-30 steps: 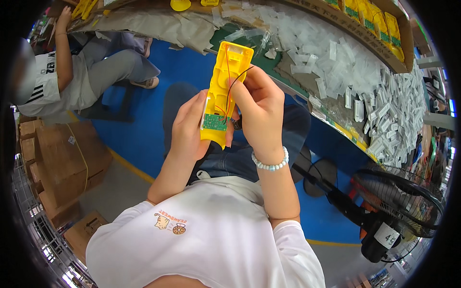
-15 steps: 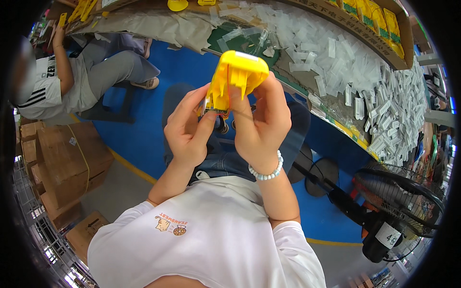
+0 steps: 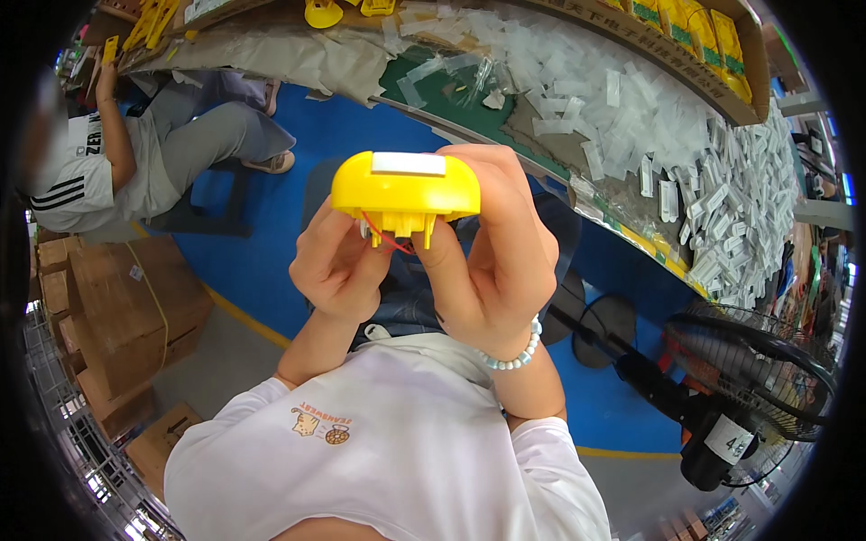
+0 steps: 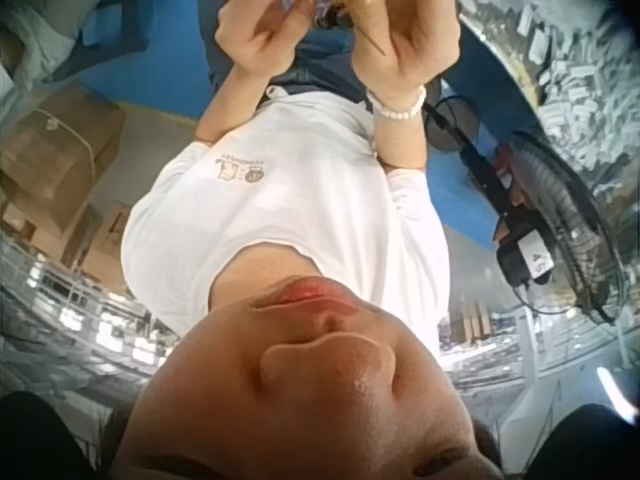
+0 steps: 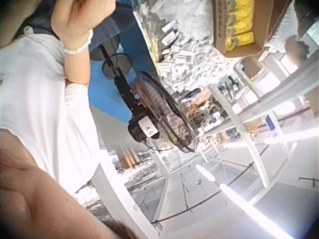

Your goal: Assembling a circuit board and components into a yellow plastic device housing.

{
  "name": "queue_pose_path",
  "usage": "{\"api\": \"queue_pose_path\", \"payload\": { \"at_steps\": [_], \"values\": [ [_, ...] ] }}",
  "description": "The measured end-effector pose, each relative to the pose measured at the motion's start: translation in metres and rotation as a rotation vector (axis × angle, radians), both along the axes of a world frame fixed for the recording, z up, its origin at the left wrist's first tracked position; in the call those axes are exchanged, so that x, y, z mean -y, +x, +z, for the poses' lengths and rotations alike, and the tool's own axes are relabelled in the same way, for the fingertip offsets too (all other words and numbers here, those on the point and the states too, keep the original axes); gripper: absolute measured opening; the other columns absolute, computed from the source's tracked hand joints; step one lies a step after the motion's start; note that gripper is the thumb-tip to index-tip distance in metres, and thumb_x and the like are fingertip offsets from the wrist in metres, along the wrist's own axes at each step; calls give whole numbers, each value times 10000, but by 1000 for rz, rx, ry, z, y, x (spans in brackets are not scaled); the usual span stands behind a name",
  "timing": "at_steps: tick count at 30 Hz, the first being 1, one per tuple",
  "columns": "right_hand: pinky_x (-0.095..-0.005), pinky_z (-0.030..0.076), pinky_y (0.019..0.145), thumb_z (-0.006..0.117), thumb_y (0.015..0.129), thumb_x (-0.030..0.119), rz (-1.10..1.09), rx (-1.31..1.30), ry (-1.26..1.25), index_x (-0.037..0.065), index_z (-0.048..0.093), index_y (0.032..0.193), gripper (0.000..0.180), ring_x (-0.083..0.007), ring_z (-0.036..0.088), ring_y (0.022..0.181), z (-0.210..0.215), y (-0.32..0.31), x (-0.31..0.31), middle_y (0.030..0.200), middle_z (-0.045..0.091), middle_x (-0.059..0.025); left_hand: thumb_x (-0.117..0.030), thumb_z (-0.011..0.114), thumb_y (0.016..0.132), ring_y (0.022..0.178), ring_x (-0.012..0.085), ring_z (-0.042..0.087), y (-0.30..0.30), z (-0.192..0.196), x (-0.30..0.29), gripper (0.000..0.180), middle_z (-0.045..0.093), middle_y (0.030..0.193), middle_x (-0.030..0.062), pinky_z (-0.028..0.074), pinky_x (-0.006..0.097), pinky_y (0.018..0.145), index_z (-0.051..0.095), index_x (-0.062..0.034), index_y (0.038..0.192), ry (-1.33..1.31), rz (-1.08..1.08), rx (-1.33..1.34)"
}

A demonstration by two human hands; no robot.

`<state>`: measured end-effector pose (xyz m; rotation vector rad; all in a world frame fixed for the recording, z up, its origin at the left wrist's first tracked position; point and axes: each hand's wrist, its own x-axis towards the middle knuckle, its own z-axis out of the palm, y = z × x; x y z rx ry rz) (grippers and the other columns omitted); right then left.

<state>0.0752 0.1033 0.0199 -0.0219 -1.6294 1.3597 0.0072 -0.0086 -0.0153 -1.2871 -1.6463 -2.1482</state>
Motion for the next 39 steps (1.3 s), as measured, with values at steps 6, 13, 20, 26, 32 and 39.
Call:
{"api": "queue_pose_path", "payload": {
  "at_steps": [6,13,20,26,32,39],
  "values": [
    [-413,464,848,590,673,98,235,108,117,-99,586,1086,457,-350,594,954,-2,4,-19,1030,649,-208,134,586,743,943,359,631,4,2,5,405,627,1055,243,521,373,787,558,111,1146,-8,-49,51],
    [-316,525,690,666,674,-45,218,171,178,-56,624,1066,395,-307,622,908,-6,15,-19,1054,631,-204,87,587,785,976,345,592,-1,-5,1,392,606,1075,254,490,407,833,524,102,1172,145,-163,128],
    [-280,558,618,670,760,-52,87,293,339,-68,595,1109,358,-250,662,787,-8,17,-20,1030,644,-208,40,600,779,978,296,583,-4,6,0,403,581,1092,244,479,335,826,537,107,1172,43,-39,74],
    [-298,554,644,669,736,-69,-55,295,472,-80,596,1080,352,-286,669,785,-5,22,-15,990,650,-217,54,581,744,873,343,631,-3,26,6,414,618,1012,226,524,353,744,546,124,1150,-201,248,-321],
    [-312,556,671,695,701,-63,-108,262,537,-70,602,1061,372,-302,672,805,-5,20,-13,969,658,-206,90,609,717,766,337,672,7,31,10,407,647,922,231,558,338,672,547,146,1115,-339,377,-376],
    [-327,560,686,687,688,-81,-112,266,522,-75,604,1053,375,-314,672,816,-3,22,-15,952,658,-207,79,637,724,761,314,682,6,39,12,392,658,914,227,565,324,653,553,139,1102,-431,341,-380]
  ]
}}
